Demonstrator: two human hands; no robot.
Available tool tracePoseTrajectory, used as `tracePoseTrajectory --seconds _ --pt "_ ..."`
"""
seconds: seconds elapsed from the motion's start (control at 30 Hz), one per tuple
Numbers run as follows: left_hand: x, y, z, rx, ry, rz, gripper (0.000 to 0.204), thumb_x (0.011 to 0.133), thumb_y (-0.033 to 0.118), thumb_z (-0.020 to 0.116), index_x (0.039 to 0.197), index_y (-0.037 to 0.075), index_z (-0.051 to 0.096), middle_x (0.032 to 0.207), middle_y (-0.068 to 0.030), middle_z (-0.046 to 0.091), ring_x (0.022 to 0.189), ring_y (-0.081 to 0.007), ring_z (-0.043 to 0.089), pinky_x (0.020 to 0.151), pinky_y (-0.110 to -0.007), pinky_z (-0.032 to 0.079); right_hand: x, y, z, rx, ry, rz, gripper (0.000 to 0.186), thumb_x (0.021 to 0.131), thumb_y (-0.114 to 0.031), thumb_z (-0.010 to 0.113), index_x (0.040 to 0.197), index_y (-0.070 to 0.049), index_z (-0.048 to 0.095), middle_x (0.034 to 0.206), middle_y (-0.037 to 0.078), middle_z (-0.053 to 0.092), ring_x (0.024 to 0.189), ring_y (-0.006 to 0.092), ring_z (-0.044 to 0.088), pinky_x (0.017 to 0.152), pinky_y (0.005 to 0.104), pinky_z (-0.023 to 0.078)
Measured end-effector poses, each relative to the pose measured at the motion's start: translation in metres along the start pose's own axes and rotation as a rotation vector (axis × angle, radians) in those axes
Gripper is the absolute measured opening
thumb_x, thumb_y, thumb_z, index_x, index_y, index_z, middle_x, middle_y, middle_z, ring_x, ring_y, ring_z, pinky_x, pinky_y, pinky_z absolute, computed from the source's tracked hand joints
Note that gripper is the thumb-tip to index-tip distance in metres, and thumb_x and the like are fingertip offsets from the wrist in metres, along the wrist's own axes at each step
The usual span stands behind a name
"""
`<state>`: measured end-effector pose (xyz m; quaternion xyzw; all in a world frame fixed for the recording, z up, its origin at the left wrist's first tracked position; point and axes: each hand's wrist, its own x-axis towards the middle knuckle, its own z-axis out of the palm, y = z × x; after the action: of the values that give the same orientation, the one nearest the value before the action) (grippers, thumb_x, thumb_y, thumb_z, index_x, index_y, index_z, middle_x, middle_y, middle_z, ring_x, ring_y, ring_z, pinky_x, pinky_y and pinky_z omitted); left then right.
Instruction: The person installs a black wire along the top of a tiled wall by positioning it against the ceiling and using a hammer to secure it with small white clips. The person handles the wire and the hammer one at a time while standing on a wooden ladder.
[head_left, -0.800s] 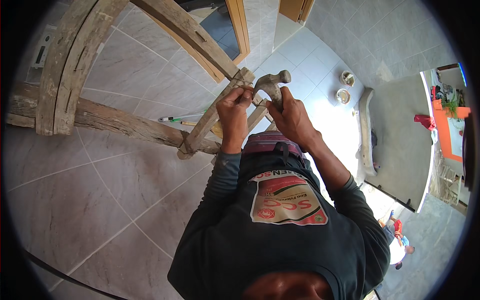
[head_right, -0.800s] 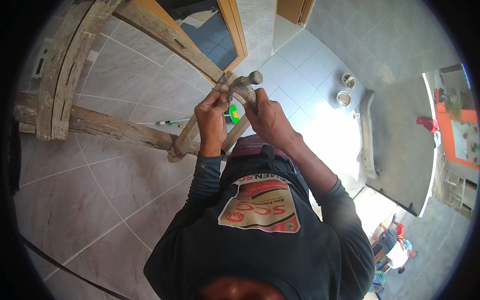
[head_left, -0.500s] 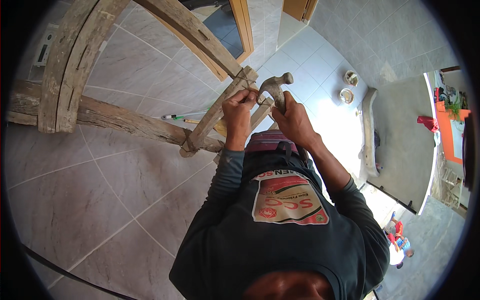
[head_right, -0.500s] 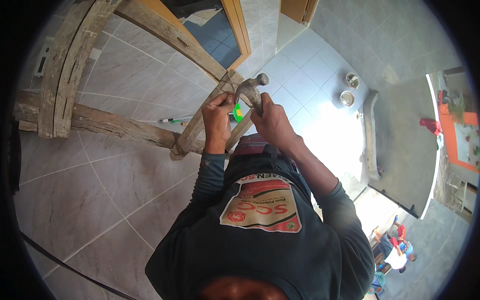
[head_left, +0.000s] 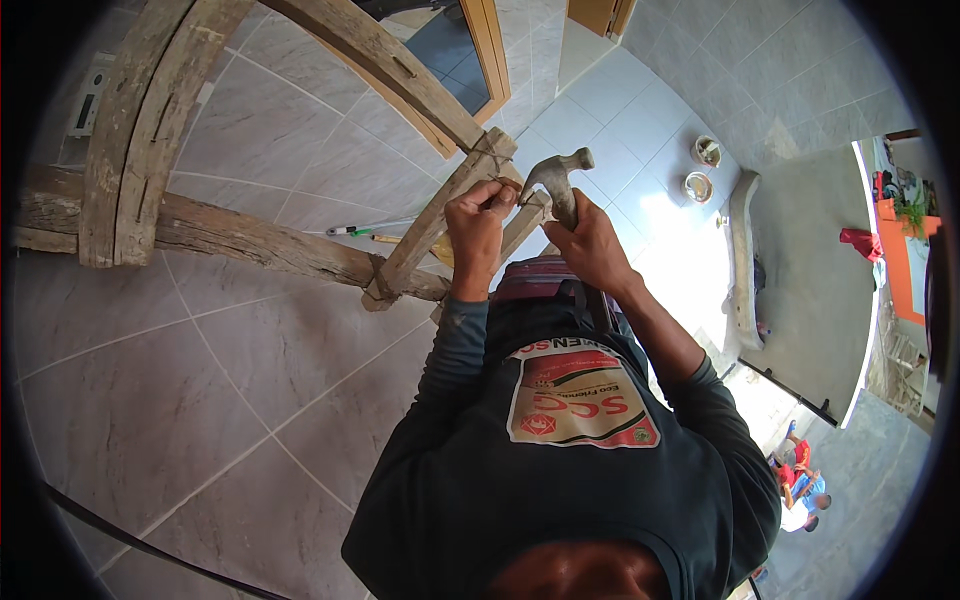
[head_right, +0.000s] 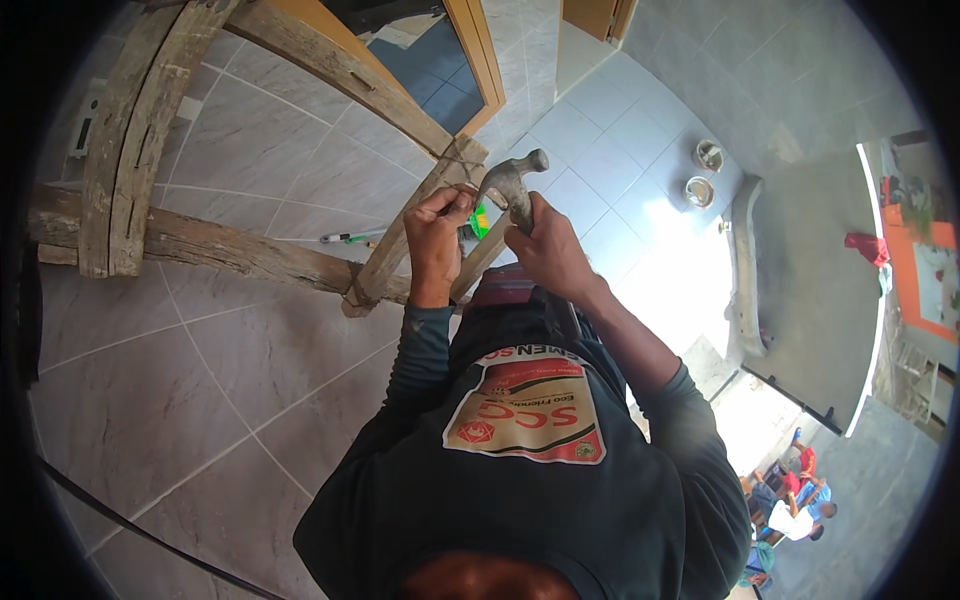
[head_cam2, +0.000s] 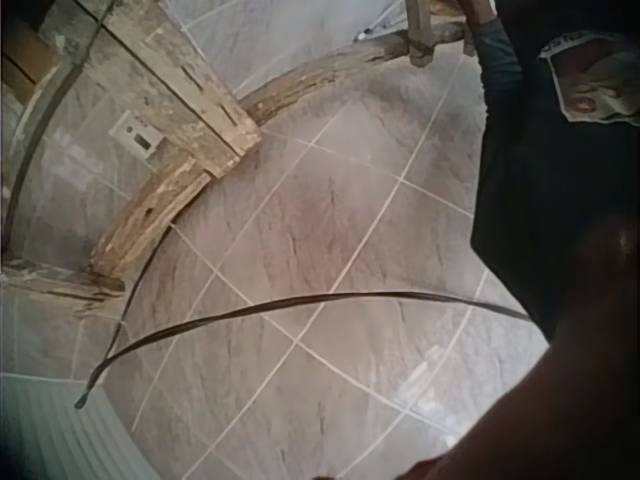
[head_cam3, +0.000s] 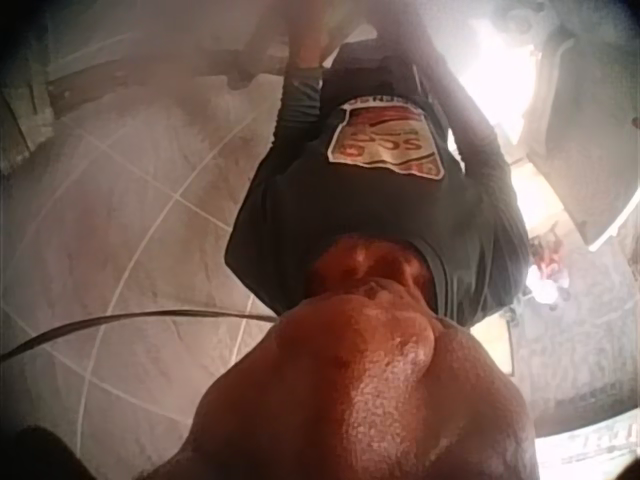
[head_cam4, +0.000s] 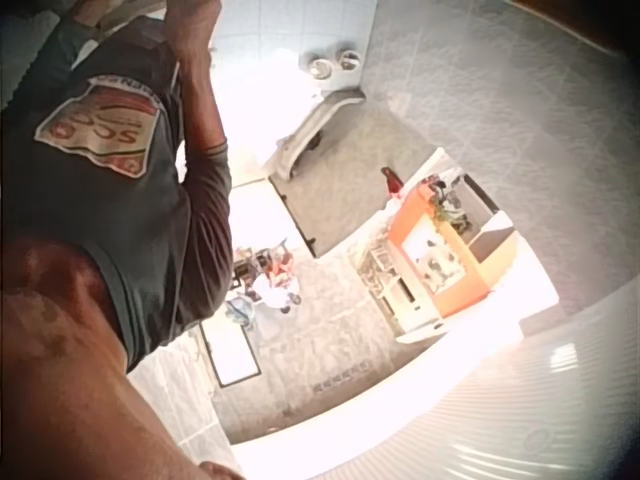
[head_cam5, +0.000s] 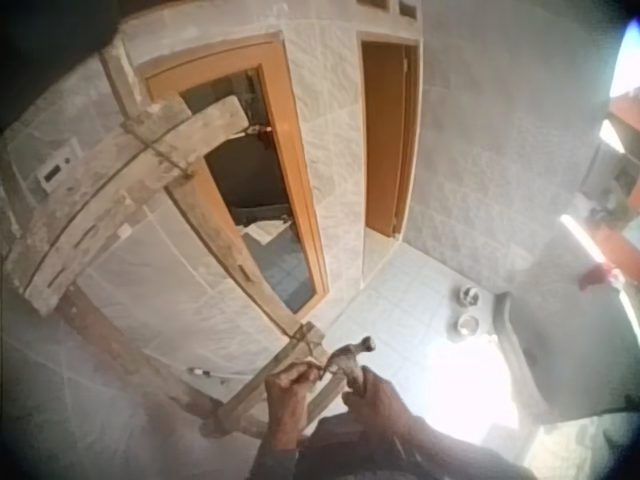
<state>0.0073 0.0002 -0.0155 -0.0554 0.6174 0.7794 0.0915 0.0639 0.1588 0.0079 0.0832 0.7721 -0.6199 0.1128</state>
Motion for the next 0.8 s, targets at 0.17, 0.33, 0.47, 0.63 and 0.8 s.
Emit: tracePoseTrajectory --seconds 0.17,0.33,0.47,0.63,0.8 --pt "-0.001 0.006 -0.005 0.025 -0.021 -0.004 0.011 0.089 -0.002 0.062 0.094 -0.005 0.071 0.080 -0.0013 0.065 0.075 -0.0080 0.056 0.071 -0.022 0.044 -0.002 -0.002 0.007 -0.284 0.173 -0.229 0.021 0.090 -0.010 0.060 0.097 0.003 0.045 0.065 0.025 0.059 0.060 0.0419 0.062 0.054 0.0460 0.045" --pt "0.003 0.016 -0.021 0.011 -0.204 -0.093 0.012 0.090 0.002 0.064 0.097 -0.004 0.071 0.078 -0.0002 0.063 0.070 -0.0060 0.052 0.067 -0.021 0.042 -0.006 -0.011 0.009 -0.250 0.142 -0.115 0.022 0.091 -0.012 0.058 0.100 0.004 0.045 0.069 0.027 0.060 0.066 0.0443 0.062 0.058 0.0481 0.046" --pt "0.000 0.005 -0.024 0.025 -0.237 -0.107 0.014 0.090 0.007 0.066 0.096 -0.004 0.071 0.076 -0.0004 0.063 0.069 -0.0062 0.052 0.065 -0.021 0.041 -0.007 -0.007 0.010 -0.270 0.129 -0.082 0.023 0.090 -0.011 0.057 0.102 0.005 0.046 0.073 0.031 0.061 0.072 0.0486 0.062 0.062 0.0512 0.048" --pt "-0.002 -0.005 -0.014 0.037 -0.136 -0.064 0.011 0.090 0.003 0.063 0.095 -0.005 0.069 0.078 -0.0013 0.061 0.068 -0.0087 0.050 0.065 -0.023 0.041 -0.006 -0.003 0.011 -0.309 0.133 -0.134 0.022 0.090 -0.010 0.056 0.102 0.005 0.045 0.074 0.031 0.061 0.074 0.0489 0.062 0.064 0.0519 0.047" --pt "0.001 -0.013 -0.012 0.086 -0.036 0.011 0.009 0.088 0.002 0.063 0.090 -0.004 0.069 0.074 -0.0003 0.061 0.063 -0.0076 0.049 0.061 -0.023 0.040 -0.002 -0.001 0.013 -0.298 0.119 -0.115 0.022 0.090 -0.010 0.056 0.101 0.004 0.044 0.073 0.031 0.061 0.073 0.0487 0.062 0.065 0.0524 0.047"
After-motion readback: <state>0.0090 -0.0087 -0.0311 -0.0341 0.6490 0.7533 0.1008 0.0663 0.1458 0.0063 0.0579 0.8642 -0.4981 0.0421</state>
